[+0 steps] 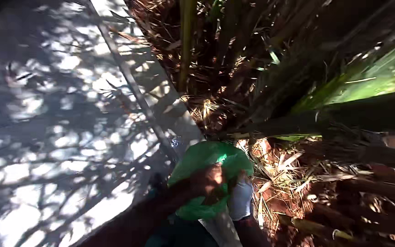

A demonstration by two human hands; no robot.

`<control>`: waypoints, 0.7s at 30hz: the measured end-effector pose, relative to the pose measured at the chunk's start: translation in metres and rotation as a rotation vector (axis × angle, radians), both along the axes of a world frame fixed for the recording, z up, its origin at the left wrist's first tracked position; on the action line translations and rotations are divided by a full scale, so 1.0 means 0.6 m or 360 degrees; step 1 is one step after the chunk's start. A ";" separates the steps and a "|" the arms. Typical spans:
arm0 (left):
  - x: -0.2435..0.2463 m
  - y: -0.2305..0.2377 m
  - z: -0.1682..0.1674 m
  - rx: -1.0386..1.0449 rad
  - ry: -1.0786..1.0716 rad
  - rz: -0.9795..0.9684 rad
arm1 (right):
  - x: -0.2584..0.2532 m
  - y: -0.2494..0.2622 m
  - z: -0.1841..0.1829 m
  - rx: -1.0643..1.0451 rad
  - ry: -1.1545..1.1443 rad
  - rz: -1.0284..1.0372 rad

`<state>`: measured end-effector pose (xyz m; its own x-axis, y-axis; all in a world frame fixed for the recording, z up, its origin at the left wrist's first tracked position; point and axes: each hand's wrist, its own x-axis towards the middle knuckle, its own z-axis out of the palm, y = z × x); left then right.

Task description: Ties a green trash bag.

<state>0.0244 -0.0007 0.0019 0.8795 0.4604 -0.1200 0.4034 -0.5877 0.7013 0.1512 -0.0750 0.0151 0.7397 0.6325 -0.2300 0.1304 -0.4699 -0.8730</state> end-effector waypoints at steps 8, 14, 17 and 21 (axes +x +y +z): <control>0.048 0.002 -0.127 -0.0101 -0.0326 0.0159 | 0.015 0.006 0.015 0.0262 0.0194 -0.0137; 0.055 -0.015 -0.192 0.0025 -0.0394 0.0218 | 0.024 -0.018 -0.020 0.0432 0.0128 0.0021; 0.066 -0.018 -0.207 0.0052 -0.0162 0.0072 | 0.021 -0.020 -0.027 0.0464 0.0075 0.0212; 0.063 -0.041 -0.206 -0.0189 -0.0148 0.0230 | 0.010 -0.006 -0.036 0.0369 -0.0177 0.0527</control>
